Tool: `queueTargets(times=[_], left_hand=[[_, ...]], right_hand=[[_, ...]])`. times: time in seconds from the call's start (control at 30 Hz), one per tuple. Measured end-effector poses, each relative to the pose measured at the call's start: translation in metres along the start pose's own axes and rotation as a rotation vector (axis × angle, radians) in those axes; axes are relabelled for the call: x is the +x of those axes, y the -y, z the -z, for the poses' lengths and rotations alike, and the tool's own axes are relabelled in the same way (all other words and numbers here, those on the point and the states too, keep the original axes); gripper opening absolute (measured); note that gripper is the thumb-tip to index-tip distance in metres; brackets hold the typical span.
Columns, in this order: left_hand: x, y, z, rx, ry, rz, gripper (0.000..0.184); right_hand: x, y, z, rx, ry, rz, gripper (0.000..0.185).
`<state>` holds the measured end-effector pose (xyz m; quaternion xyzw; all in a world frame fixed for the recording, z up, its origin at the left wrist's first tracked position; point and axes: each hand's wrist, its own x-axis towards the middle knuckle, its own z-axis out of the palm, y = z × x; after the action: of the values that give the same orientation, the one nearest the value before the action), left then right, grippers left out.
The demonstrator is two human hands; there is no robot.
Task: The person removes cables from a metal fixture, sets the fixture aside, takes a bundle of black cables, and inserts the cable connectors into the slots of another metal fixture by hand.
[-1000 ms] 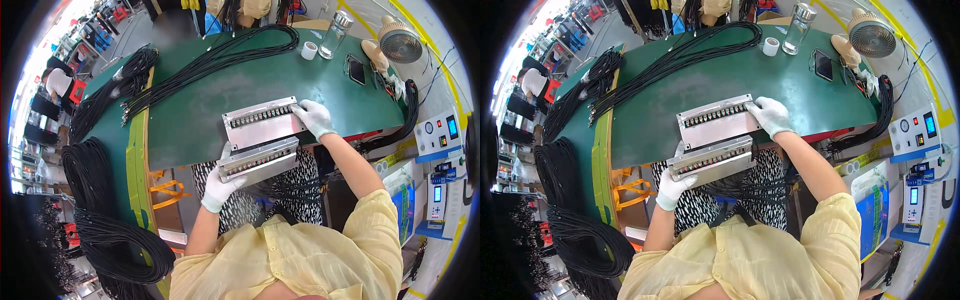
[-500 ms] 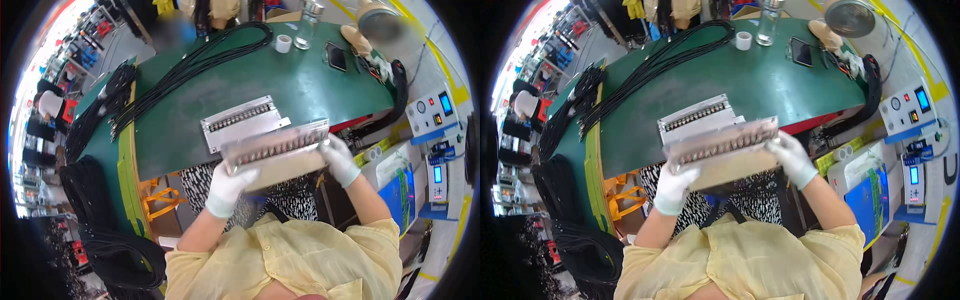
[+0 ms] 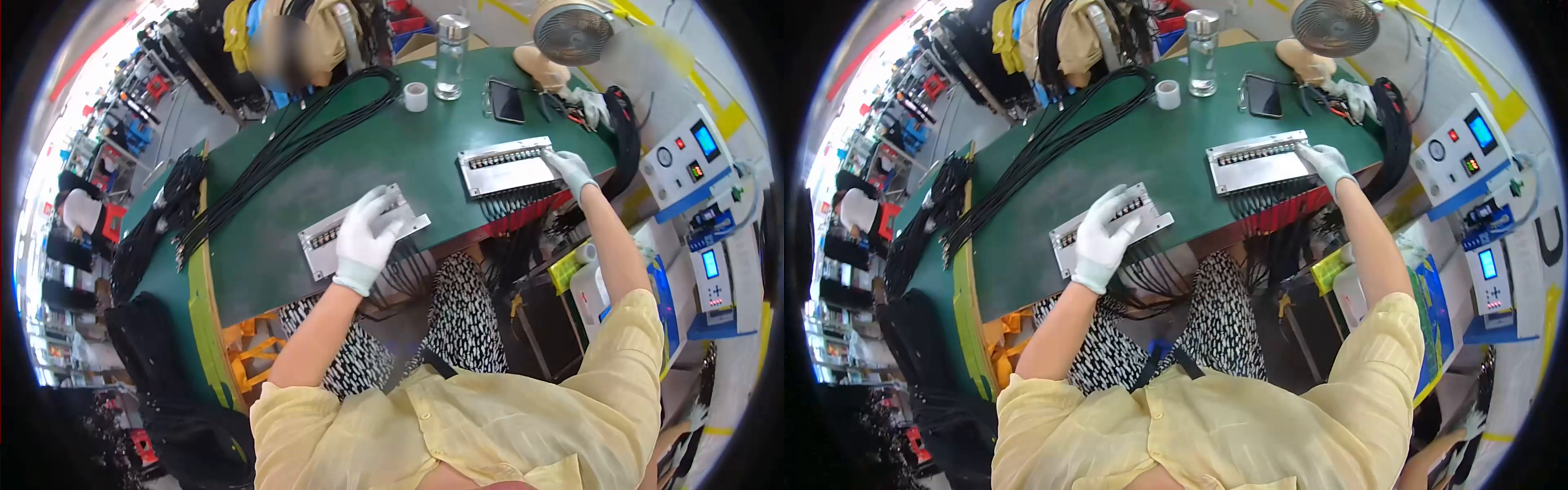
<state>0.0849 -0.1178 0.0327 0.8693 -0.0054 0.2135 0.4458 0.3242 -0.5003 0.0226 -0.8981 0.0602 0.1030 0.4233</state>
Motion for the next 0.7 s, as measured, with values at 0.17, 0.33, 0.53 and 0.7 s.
queueTargets(times=[0.17,0.33,0.53,0.7], left_hand=[[-0.029,0.037,0.057,0.448,-0.066,-0.071,0.053],[-0.064,0.069,0.090,0.646,0.037,0.074,0.074],[-0.071,0.078,0.083,0.656,0.055,0.123,0.078],[-0.073,0.078,0.080,0.659,0.015,0.108,0.078]], right_hand=[[-0.010,0.004,-0.018,-0.741,-0.492,0.618,0.039],[-0.054,0.046,-0.060,-0.114,-0.200,0.481,0.032],[-0.140,0.132,-0.168,-0.121,0.631,0.039,0.042],[-0.134,0.130,-0.175,-0.110,0.610,0.067,0.033]])
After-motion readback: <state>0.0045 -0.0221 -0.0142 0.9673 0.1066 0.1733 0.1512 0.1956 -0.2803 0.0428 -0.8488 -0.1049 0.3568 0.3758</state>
